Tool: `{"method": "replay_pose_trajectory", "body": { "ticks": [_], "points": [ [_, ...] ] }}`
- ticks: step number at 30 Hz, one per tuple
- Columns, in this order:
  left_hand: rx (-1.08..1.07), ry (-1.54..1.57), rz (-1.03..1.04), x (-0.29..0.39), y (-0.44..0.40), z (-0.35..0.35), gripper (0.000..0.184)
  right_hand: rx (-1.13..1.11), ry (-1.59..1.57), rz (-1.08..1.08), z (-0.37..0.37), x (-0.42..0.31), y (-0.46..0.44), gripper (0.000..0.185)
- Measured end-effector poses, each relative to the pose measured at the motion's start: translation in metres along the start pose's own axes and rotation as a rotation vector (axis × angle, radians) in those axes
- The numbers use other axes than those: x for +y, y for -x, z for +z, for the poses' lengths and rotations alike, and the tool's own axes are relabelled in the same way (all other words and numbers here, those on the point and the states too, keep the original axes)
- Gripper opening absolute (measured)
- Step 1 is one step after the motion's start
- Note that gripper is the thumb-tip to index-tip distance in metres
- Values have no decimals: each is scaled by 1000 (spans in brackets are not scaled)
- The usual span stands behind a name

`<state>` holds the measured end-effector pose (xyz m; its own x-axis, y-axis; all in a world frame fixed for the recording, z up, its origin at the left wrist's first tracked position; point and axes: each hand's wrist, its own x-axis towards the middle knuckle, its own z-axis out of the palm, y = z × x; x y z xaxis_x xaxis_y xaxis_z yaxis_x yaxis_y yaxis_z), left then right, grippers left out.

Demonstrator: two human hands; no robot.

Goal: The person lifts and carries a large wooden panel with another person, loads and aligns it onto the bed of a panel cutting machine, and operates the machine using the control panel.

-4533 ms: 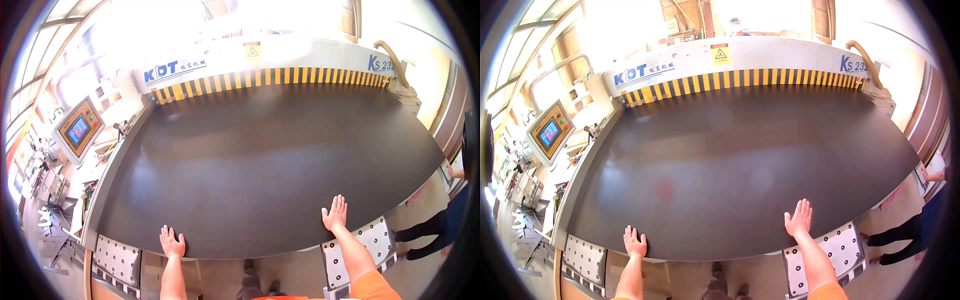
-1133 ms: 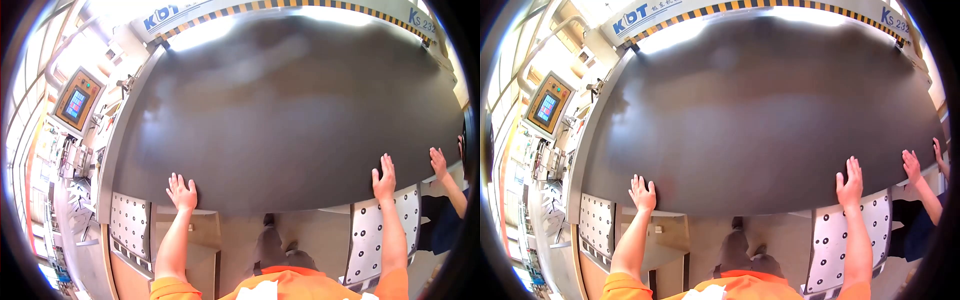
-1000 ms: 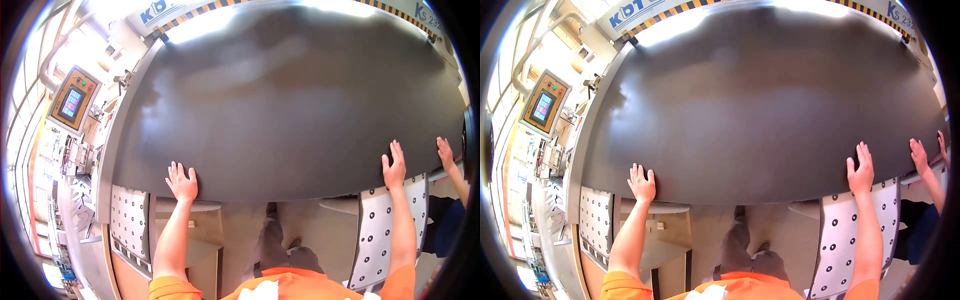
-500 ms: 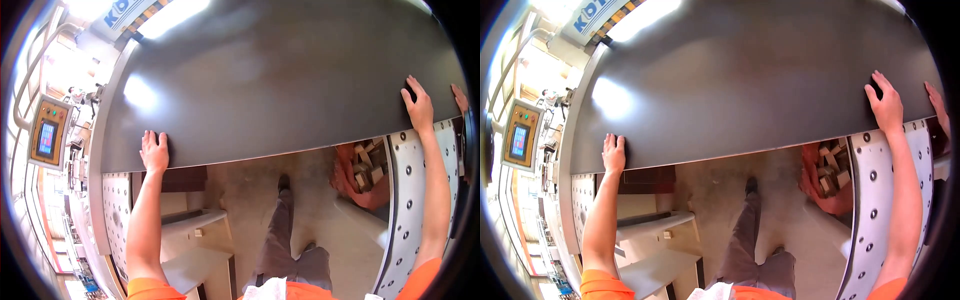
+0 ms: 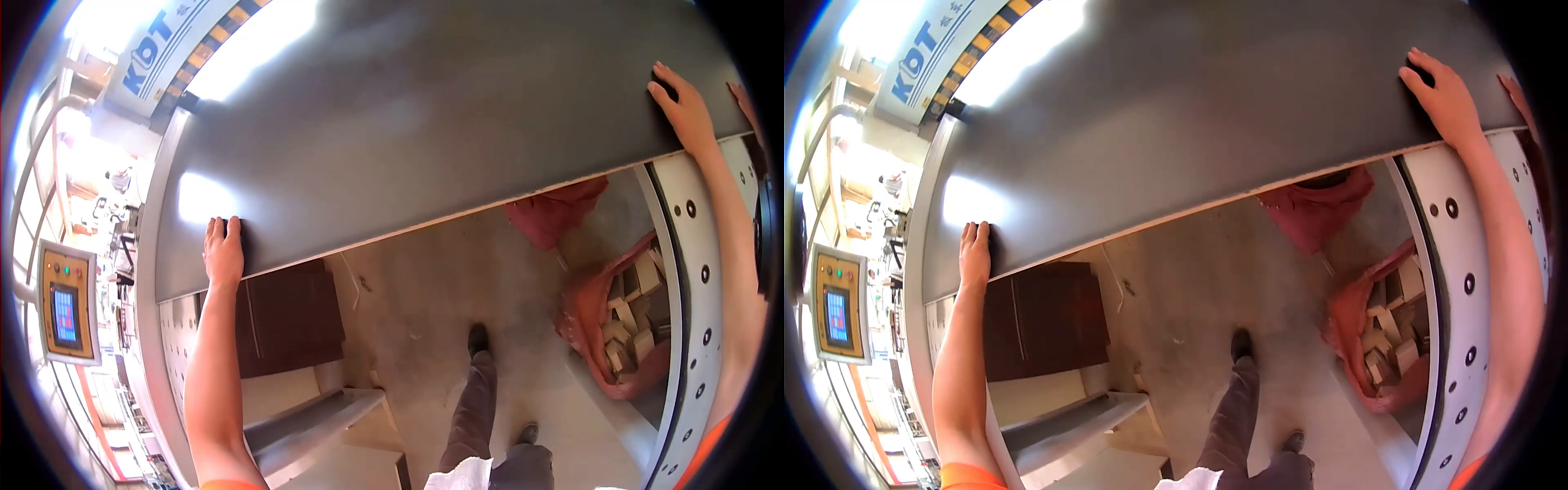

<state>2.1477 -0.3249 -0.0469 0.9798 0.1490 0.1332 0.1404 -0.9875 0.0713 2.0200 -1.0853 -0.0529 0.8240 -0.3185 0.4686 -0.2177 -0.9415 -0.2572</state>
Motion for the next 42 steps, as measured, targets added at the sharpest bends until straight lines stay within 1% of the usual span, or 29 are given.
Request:
{"method": "replay_pose_trajectory", "body": {
  "ticks": [3,10,13,14,17,19,21,24,27,29,31,33,36,37,38,39,40,41,42],
  "points": [
    [63,62,-30,14,-28,6,72,-1,-52,35,16,-4,-25,58],
    [76,89,-45,26,-74,16,75,-11,-15,20,41,-4,-68,58],
    [69,56,-21,23,-94,22,75,-5,-13,13,53,2,-84,57],
    [67,90,-65,36,-92,17,75,-11,-29,19,55,2,-88,57],
    [69,77,-65,38,-102,18,74,-16,-41,19,59,2,-96,56],
    [111,101,-67,38,-102,19,69,-19,-33,16,59,3,-96,55],
    [179,131,-83,56,-92,11,63,-19,-28,13,58,4,-97,54],
    [285,260,12,59,-85,6,51,-21,-54,46,57,1,-98,51],
    [411,383,7,65,-80,7,42,-41,-94,33,58,7,-101,49],
    [463,387,5,64,-79,8,39,-29,-65,3,62,14,-101,48],
    [452,393,-67,74,-72,0,35,-29,-64,-10,60,20,-103,47],
    [372,367,-144,78,-70,-7,33,-42,-90,-6,65,24,-106,47],
    [373,359,-157,78,-70,-7,34,-39,-62,-45,70,39,-112,47],
    [364,373,-154,74,-72,-5,36,-36,-22,-9,72,43,-114,47],
    [400,385,-146,73,-73,-1,36,-33,18,27,78,37,-113,47],
    [431,394,-141,72,-73,3,37,-27,-67,25,85,13,-106,48],
    [389,380,-144,73,-71,-2,37,-94,-53,-57,84,-33,-96,47],
    [348,367,-145,73,-70,-7,37,-157,-112,-130,80,-96,-83,46],
    [356,358,-123,71,-70,-9,37,-215,-128,-194,80,-158,-69,45]
  ]
}}
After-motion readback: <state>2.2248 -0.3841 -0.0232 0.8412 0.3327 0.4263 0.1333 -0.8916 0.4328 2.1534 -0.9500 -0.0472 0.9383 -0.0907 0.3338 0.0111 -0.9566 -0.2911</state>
